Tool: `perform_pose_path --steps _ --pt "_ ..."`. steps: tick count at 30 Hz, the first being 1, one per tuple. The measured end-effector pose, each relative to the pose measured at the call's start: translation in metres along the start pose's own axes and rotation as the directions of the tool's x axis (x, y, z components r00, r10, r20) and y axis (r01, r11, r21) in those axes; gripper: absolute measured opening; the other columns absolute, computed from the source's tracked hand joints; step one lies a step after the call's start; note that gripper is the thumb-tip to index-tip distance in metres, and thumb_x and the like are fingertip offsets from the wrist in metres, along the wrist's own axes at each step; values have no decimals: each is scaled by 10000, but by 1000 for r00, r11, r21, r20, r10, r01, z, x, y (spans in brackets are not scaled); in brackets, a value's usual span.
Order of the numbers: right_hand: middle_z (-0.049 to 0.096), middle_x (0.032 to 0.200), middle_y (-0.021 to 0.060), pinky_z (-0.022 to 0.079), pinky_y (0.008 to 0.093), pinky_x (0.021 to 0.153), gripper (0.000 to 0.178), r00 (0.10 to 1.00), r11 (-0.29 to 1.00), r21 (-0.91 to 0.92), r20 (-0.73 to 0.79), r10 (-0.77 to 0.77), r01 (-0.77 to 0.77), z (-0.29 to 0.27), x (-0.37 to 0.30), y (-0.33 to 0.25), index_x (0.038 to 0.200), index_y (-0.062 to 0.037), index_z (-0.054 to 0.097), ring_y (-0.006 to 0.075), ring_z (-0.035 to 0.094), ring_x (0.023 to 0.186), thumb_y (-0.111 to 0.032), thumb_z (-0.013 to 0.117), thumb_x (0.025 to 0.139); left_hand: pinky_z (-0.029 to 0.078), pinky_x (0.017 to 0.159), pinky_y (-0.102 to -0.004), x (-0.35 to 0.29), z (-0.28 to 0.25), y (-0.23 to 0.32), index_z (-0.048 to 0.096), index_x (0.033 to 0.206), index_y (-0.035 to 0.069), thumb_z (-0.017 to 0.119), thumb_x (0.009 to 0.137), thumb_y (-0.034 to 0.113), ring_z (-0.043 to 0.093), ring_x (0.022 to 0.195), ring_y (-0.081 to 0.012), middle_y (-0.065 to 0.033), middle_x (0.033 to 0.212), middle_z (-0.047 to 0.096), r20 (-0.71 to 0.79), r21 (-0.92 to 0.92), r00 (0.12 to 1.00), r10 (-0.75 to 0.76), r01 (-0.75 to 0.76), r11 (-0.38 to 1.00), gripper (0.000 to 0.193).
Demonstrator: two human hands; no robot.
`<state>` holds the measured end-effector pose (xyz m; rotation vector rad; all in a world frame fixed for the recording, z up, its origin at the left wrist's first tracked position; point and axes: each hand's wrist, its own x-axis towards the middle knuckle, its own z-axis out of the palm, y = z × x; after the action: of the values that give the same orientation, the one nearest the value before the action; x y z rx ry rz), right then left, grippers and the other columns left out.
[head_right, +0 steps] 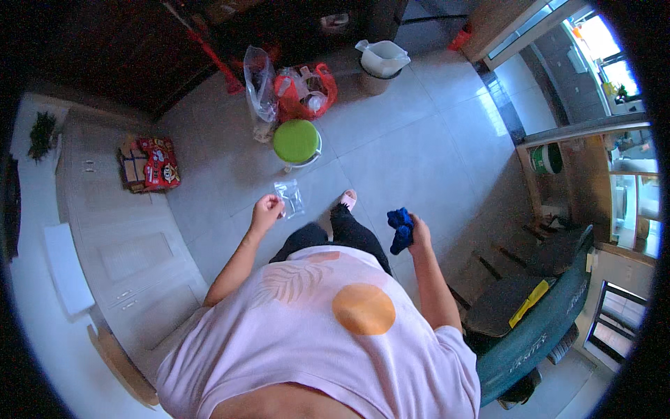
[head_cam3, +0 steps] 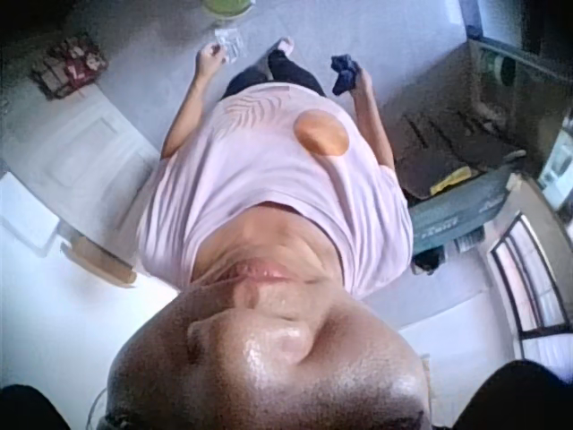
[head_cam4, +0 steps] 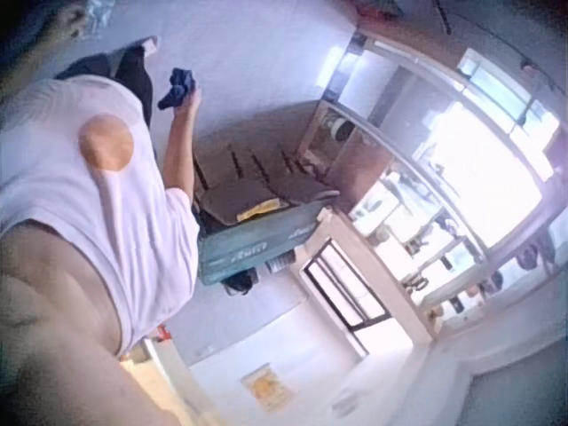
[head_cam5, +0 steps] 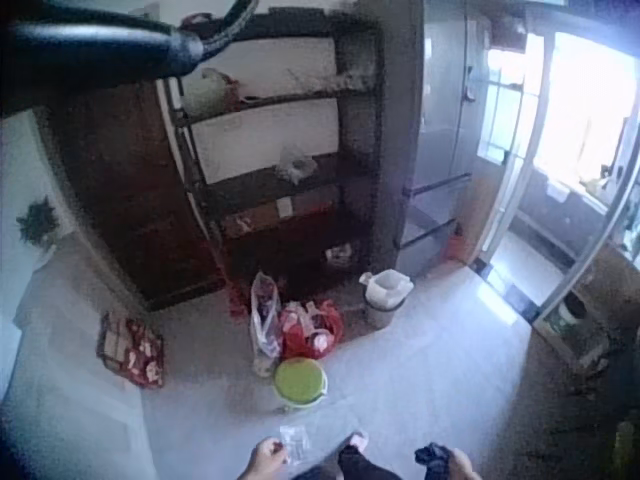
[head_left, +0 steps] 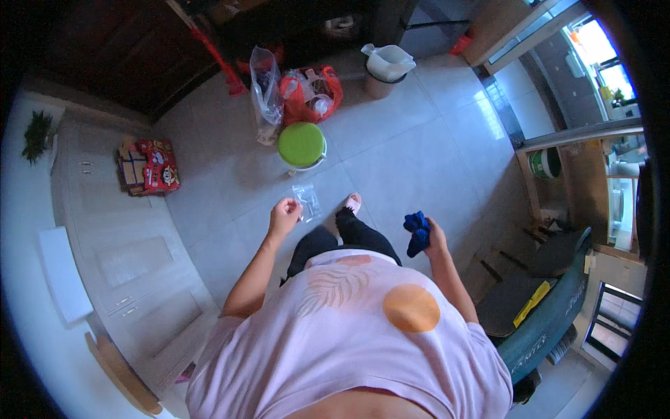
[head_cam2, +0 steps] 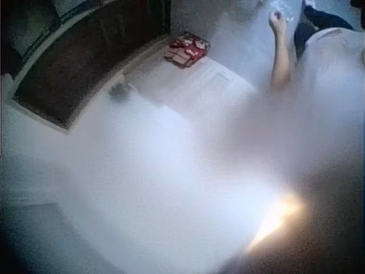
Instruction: The person wipes a wooden shelf with a blue cloth, moves a decorative vase and several medicine boxes to clean underneath, then returns them. They also move a red stool and walk through the room.
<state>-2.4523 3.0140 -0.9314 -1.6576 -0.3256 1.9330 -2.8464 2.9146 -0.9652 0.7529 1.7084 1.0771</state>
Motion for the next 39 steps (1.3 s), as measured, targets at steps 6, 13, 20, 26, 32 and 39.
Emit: perform_pose_path --steps 6,13,20,26,32,39 --pt "615 797 137 494 336 583 326 988 964 238 120 95 -121 39 51 -78 975 -4 533 243 588 637 -306 453 881 471 471 -226 118 16 40 520 847 19 592 816 104 578 547 -116 -53 699 592 -24 -102 984 -176 173 980 116" --pt "629 869 126 491 350 639 407 998 956 287 4 60 -58 20 79 -111 1010 -50 571 231 590 697 -371 345 904 461 451 -231 295 33 37 528 864 31 604 777 75 582 540 -118 -57 716 601 -68 -65 957 -281 277 959 123" --pt "631 947 146 484 336 612 377 925 918 395 -330 190 -47 33 46 -120 1068 -48 559 259 593 757 -328 403 870 469 487 -292 479 37 -39 547 801 27 614 732 92 610 522 -163 -80 670 631 -229 122 924 -307 340 933 116" --pt "628 827 108 492 341 616 353 850 890 437 -415 325 -127 81 44 -148 985 -68 580 241 586 684 -357 407 879 492 583 -356 587 42 -121 579 794 60 609 710 146 624 578 -227 -103 687 635 -342 330 931 -125 244 912 124" --pt "630 818 111 496 355 637 355 849 918 390 -458 263 -75 127 65 -174 968 -63 584 248 584 673 -368 432 867 496 584 -326 640 55 -111 561 863 22 632 724 138 630 627 -215 -109 759 634 -301 347 947 -110 216 913 194" --pt "632 867 121 495 366 636 370 848 888 459 -461 261 -23 131 69 -191 996 -64 584 250 580 673 -372 419 873 505 521 -352 655 46 -141 531 964 9 479 744 123 611 566 -297 -158 751 608 -453 487 816 -359 564 667 253"
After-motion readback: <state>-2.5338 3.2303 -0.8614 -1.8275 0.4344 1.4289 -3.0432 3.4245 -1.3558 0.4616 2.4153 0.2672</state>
